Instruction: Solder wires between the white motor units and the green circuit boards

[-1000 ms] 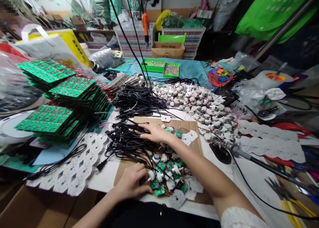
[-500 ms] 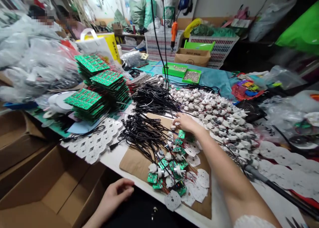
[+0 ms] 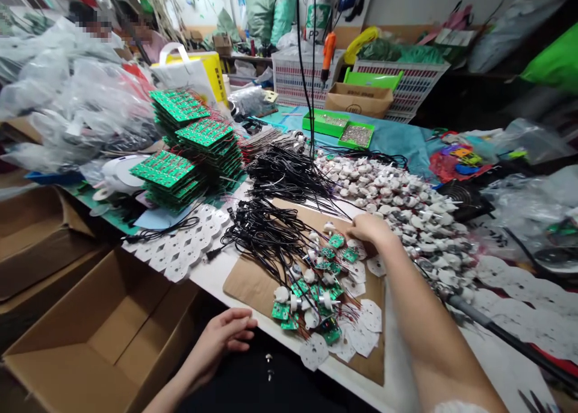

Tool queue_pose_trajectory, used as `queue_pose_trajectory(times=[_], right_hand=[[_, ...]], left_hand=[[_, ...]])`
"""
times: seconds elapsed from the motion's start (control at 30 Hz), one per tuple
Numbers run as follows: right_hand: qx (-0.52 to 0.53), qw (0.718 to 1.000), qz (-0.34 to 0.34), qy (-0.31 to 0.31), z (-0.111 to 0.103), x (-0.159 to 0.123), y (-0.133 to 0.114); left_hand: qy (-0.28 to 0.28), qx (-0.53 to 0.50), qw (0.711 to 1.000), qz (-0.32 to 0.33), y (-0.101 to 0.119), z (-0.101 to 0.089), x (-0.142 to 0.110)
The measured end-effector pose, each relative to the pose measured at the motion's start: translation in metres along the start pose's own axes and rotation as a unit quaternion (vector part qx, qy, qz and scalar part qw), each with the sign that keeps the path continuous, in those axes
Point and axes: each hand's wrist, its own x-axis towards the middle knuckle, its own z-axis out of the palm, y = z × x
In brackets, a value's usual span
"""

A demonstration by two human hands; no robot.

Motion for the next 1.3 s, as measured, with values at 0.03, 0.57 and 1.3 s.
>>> queue_pose_trajectory(times=[0.03, 0.57, 1.3], right_hand=[[0.009, 1.0, 0.003, 0.019, 0.0, -0.001, 0.002], [0.143, 0.981, -0.095, 0.086, 0.018, -0.014, -0.011], [0.174, 0.965, -0.06, 0.186, 0.035, -0.054, -0.025]], left_hand=[[0.008, -0.004, 1.0, -0.01, -0.002, -0.005, 0.002], [-0.002, -0.018, 0.998, 0.066, -0.01, -0.017, 0.005], [-0.038, -0.093, 0.992, 0.07, -0.012, -0.012, 0.001]])
